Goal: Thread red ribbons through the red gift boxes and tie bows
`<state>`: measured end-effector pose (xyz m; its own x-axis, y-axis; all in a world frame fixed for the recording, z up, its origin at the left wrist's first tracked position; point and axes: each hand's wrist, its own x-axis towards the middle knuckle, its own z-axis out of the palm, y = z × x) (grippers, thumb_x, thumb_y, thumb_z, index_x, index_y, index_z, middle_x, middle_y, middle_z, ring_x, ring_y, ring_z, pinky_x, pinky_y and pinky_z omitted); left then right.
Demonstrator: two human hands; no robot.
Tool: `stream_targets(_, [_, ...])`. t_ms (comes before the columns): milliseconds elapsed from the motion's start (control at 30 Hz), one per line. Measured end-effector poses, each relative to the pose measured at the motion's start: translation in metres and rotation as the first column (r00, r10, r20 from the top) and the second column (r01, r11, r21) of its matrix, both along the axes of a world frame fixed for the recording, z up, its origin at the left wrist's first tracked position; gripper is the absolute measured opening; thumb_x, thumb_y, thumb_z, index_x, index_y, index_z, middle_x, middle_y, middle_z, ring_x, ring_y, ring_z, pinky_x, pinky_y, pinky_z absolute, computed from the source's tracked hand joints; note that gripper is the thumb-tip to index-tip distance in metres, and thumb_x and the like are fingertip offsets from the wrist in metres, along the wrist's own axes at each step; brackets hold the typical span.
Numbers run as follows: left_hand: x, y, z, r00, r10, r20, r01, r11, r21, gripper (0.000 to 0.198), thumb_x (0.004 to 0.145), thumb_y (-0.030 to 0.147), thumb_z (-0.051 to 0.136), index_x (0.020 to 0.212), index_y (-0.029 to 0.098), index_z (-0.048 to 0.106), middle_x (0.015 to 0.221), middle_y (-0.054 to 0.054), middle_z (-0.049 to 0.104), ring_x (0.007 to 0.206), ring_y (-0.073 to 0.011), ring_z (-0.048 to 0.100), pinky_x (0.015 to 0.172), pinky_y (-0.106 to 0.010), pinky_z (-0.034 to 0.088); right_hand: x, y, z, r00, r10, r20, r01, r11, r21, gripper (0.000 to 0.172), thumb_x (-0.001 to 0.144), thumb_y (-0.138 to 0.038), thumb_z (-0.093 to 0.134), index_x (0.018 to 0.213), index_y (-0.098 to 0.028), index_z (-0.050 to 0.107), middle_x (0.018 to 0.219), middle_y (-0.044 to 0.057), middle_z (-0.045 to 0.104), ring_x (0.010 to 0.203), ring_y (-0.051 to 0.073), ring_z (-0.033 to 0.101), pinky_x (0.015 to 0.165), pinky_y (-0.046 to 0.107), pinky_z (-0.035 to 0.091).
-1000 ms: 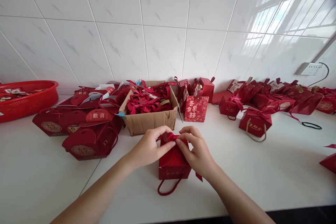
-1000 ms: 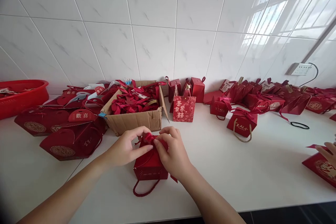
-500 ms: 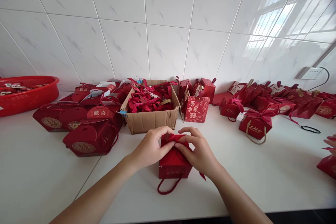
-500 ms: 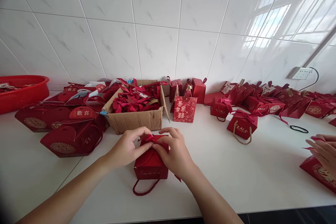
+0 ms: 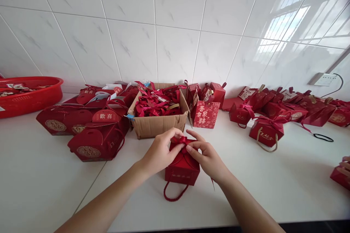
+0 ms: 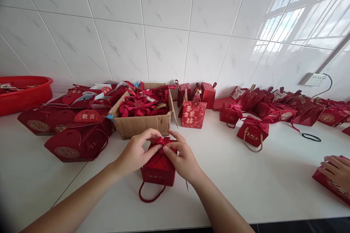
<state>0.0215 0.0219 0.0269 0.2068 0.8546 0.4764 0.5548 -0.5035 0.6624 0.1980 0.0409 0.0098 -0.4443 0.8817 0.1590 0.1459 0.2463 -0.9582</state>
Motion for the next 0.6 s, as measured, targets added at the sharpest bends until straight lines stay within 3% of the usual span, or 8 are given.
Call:
stream_targets(100, [-0.003,-0.005,0.005,0.998,0.069,-0.012,-0.069,0.997,-0.041,0.006,0.084,0.025,0.054,0.084,0.019,0.055,0.081,-0.001,0.061,0.075,-0.0149,0.057,0.070,-0.026,0.047,0.000,0.000,0.002,0.999,0.026,-0.020,-0.026,1.000,-0.013,0.035,0.085,-0.049,0.055,0.079,-0.020,0.074,0.144,0.007,0.042,0.135,0.027,0.035,0.101,0.039,0.040])
stream_targets(200, [-0.006,-0.011,0.009,0.997,-0.014,-0.078,0.002,0.988,-0.156,0.009,0.082,0.027,0.058,0.082,0.018,0.060,0.079,-0.002,0.062,0.072,-0.0150,0.057,0.067,-0.026,0.046,0.000,0.000,0.004,0.998,0.053,-0.042,-0.054,0.999,-0.007,0.033,0.085,-0.048,0.056,0.078,-0.020,0.073,0.136,0.009,0.049,0.133,0.026,0.039,0.098,0.037,0.043])
stream_targets(300, [-0.006,-0.012,0.008,0.995,-0.050,-0.092,0.032,0.982,-0.185,0.011,0.083,0.027,0.058,0.085,0.019,0.065,0.085,-0.003,0.064,0.077,-0.0157,0.058,0.070,-0.026,0.047,0.001,0.001,0.005,0.997,0.052,-0.051,-0.053,0.999,-0.012,0.032,0.084,-0.047,0.057,0.079,-0.020,0.074,0.133,0.009,0.052,0.127,0.026,0.046,0.096,0.037,0.044])
stream_targets(467, [-0.001,-0.001,0.001,0.994,-0.092,-0.064,0.080,0.984,-0.161,0.015,0.087,0.024,0.052,0.089,0.021,0.067,0.091,-0.004,0.066,0.090,-0.0181,0.060,0.080,-0.028,0.047,0.002,0.005,0.005,0.999,-0.032,-0.036,0.031,0.999,-0.010,0.029,0.082,-0.046,0.061,0.077,-0.021,0.075,0.129,0.009,0.055,0.122,0.025,0.051,0.097,0.038,0.044])
stream_targets(600, [-0.002,0.014,0.010,0.990,-0.114,-0.083,0.098,0.980,-0.172,0.013,0.083,0.026,0.057,0.082,0.019,0.068,0.087,-0.004,0.068,0.085,-0.0180,0.062,0.077,-0.028,0.048,0.007,0.007,0.007,0.998,-0.067,-0.017,0.067,0.998,0.016,0.026,0.082,-0.044,0.061,0.077,-0.023,0.076,0.119,0.008,0.061,0.127,0.026,0.045,0.099,0.039,0.042])
